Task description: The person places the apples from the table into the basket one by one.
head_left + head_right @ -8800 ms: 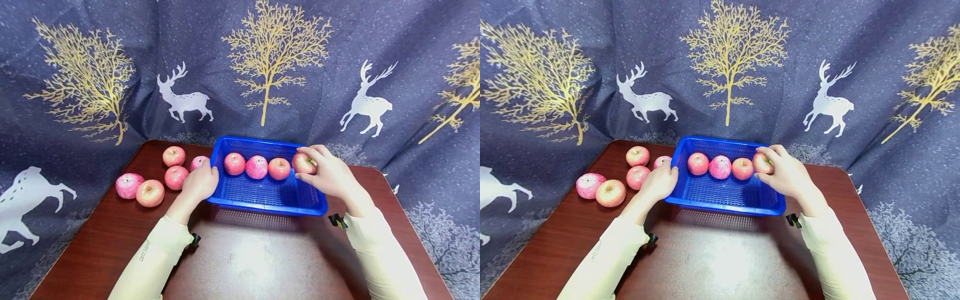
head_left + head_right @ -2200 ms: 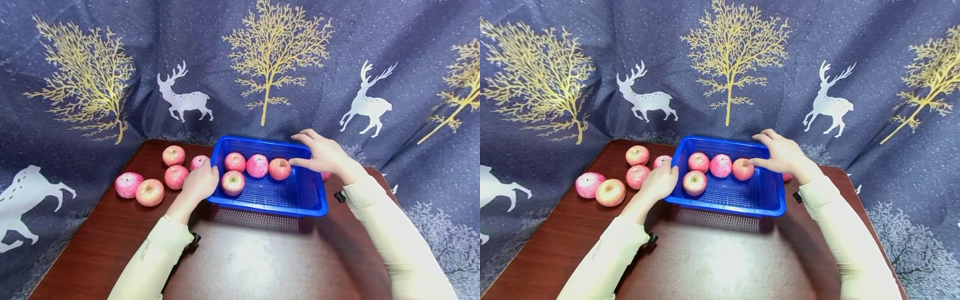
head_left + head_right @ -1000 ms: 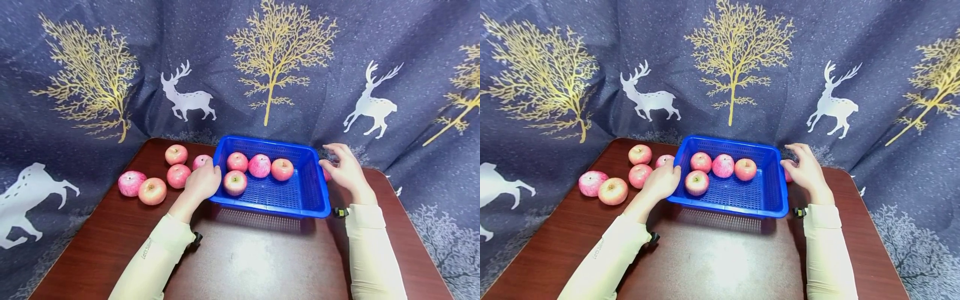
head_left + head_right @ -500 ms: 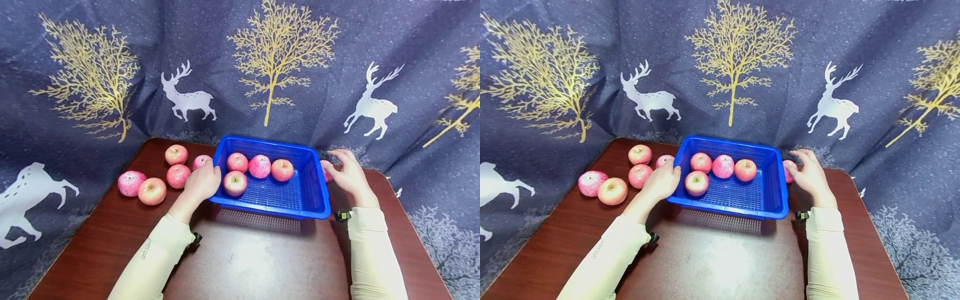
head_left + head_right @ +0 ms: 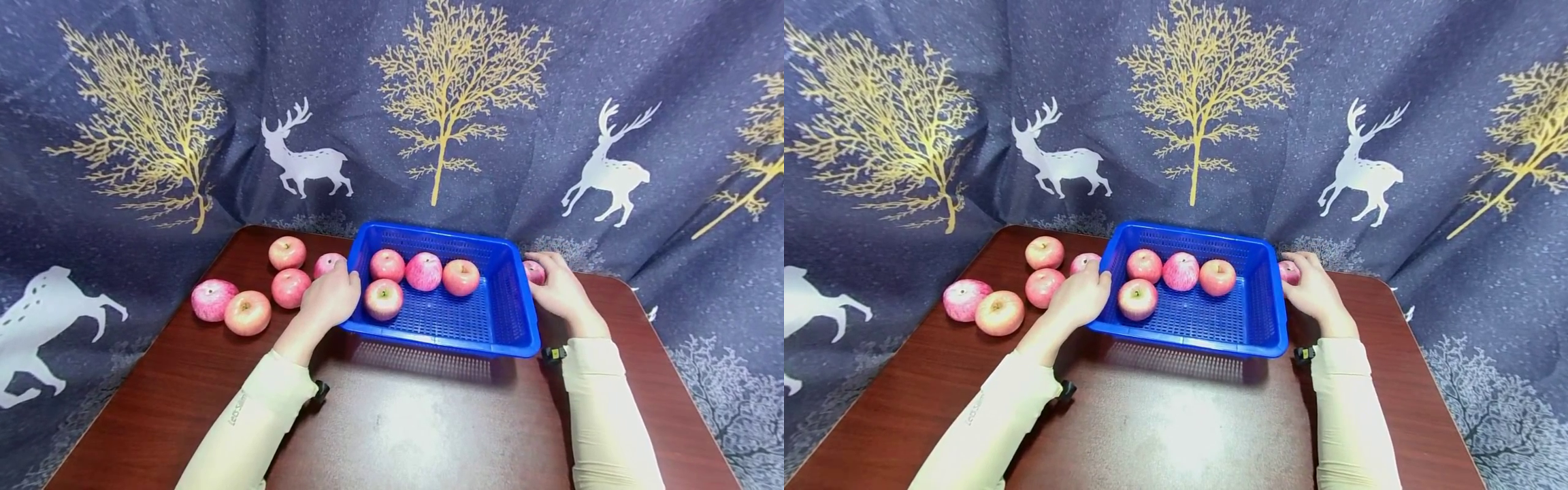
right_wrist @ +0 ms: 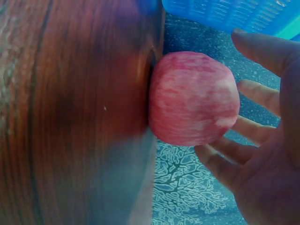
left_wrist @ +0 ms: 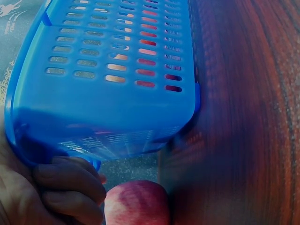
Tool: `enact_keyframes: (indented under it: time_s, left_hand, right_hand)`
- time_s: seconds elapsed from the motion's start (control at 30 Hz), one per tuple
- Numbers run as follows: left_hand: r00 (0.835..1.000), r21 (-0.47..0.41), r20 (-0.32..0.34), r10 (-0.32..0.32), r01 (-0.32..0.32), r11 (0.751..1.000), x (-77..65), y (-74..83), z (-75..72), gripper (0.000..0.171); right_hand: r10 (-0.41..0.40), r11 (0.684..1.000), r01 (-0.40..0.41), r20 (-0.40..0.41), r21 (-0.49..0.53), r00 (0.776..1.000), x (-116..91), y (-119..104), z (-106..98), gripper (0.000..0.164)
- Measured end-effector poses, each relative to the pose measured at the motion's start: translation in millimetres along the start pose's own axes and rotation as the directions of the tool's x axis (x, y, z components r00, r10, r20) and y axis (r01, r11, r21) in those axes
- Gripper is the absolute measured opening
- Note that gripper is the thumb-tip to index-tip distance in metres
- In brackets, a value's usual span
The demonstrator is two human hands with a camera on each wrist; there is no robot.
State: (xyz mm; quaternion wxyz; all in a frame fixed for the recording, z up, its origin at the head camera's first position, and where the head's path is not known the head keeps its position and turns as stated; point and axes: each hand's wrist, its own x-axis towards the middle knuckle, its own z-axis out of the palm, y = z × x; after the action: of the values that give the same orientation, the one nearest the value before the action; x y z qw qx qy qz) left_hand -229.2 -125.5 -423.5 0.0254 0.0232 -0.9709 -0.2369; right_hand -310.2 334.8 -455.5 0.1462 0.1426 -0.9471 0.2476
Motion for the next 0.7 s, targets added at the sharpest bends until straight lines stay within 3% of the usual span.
enact_keyframes:
  time_s: [0.7]
  left_hand:
    - [1.000, 0.002, 0.017, -0.007, 0.007, 1.000, 1.1, -1.0, 1.1, 0.050]
  right_hand:
    - [0.017, 0.996, -0.009, 0.097, -0.087, 0.995, 1, 5, 13, 0.069]
